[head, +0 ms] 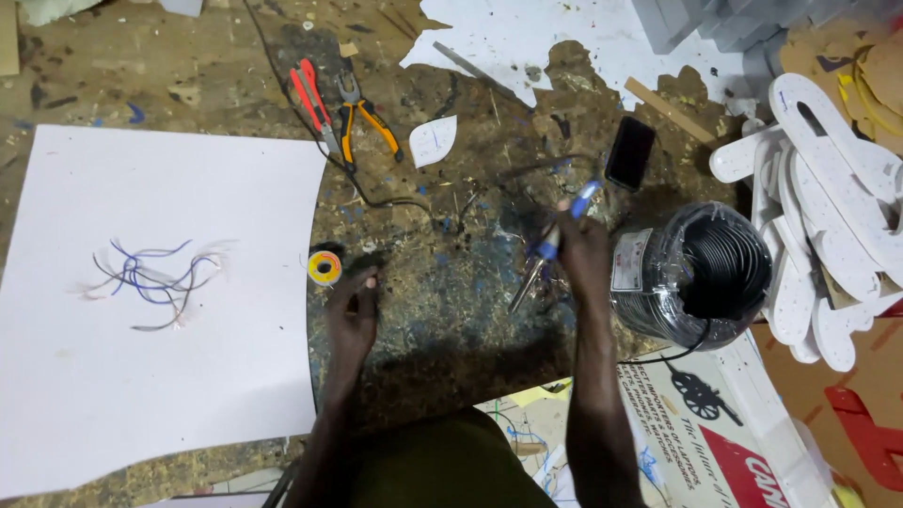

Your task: Stripping electrical wires and soldering them together on a workbench in a sign shop.

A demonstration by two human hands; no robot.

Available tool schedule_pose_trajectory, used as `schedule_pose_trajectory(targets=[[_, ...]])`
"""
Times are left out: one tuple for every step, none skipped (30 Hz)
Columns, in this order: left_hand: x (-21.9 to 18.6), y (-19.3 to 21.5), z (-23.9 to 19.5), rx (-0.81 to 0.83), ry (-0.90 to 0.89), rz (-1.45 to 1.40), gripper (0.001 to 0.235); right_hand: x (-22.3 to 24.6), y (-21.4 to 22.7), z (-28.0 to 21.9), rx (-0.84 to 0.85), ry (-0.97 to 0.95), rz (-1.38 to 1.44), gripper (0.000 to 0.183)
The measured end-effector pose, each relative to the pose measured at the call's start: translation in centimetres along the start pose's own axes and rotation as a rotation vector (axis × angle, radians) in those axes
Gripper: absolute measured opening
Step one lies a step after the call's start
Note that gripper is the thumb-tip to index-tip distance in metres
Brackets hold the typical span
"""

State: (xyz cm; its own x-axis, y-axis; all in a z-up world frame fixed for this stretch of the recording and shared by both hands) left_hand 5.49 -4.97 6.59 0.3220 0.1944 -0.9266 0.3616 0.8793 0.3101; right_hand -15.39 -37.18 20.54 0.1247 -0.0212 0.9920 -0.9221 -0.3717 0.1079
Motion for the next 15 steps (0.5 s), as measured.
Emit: schedule_pose_trajectory(targets=[[-0.3,0.1,-0.1,0.002,0.007,0.002,0.024,-1.8,-0.1,0.2,0.002,-0.006,-0.004,0.054],[-0.7,0.2,-0.2,0.004,-0.004,0.018,0.024,-4.7,-0.5,0.3,0.038,-0.138,0.092,0.051],[-1.3,0.0,0.7,0.018,-0.033,0.029,0.025,-7.4,-0.9,0.6,0.059,-0.26,0.199,0.051],[-2.3,0.0,0.9,0.031,-0.043,0.027,0.025,-9.6,-0.7,0.8,0.045,-0.256,0.207,0.051],[-3.1,-0.1,1.0,0.042,-0.034,0.057,0.024,-12.2,-1.3,1.1,0.107,-0.329,0.268,0.058],[-4.0,-0.1,1.1,0.054,-0.024,0.088,0.024,-14.7,-2.1,1.3,0.169,-0.401,0.329,0.066],[-3.8,-0.5,1.0,0.062,-0.022,0.087,0.024,-13.8,-2.0,1.5,0.161,-0.404,0.329,0.066],[-3.7,-0.9,0.8,0.076,-0.033,0.12,0.023,-13.1,-2.0,1.5,0.161,-0.44,0.382,0.063],[-3.7,-1.4,1.1,0.084,-0.051,0.153,0.023,-12.2,-2.3,1.9,0.164,-0.469,0.439,0.06],[-4.2,-1.4,0.9,0.087,-0.056,0.152,0.023,-10.9,-0.7,4.0,0.16,-0.466,0.443,0.06],[-4.9,-1.3,1.3,0.073,-0.069,0.133,0.026,-8.5,1.2,7.1,0.056,-0.373,0.71,0.041],[-5.6,-1.2,1.7,0.06,-0.082,0.113,0.029,-6.3,3.4,9.9,-0.048,-0.274,0.976,0.022],[-4.8,-1.7,1.7,0.064,-0.093,0.113,0.029,-3.2,4.9,11.2,-0.052,-0.266,0.984,0.022],[-4.0,-1.9,1.7,0.052,-0.104,0.126,0.027,1.5,5.4,12.5,0.135,-0.188,1.268,0.025],[-3.1,-2.3,1.8,0.038,-0.114,0.137,0.026,6.5,6.3,13.5,0.334,-0.101,1.541,0.029]])
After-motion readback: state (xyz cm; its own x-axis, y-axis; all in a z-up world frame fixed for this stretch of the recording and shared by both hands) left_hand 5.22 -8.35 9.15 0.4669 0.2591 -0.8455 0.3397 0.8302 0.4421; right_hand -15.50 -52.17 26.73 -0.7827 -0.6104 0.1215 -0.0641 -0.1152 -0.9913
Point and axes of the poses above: each hand's wrist, its own z-axis towards the middle knuckle, its own y-axis out of the back of the hand, x = y × z, the point moved 9 cm from there along z, towards the middle knuckle, and after that the axes turned 13 degrees about z, right-handed, at the moved point
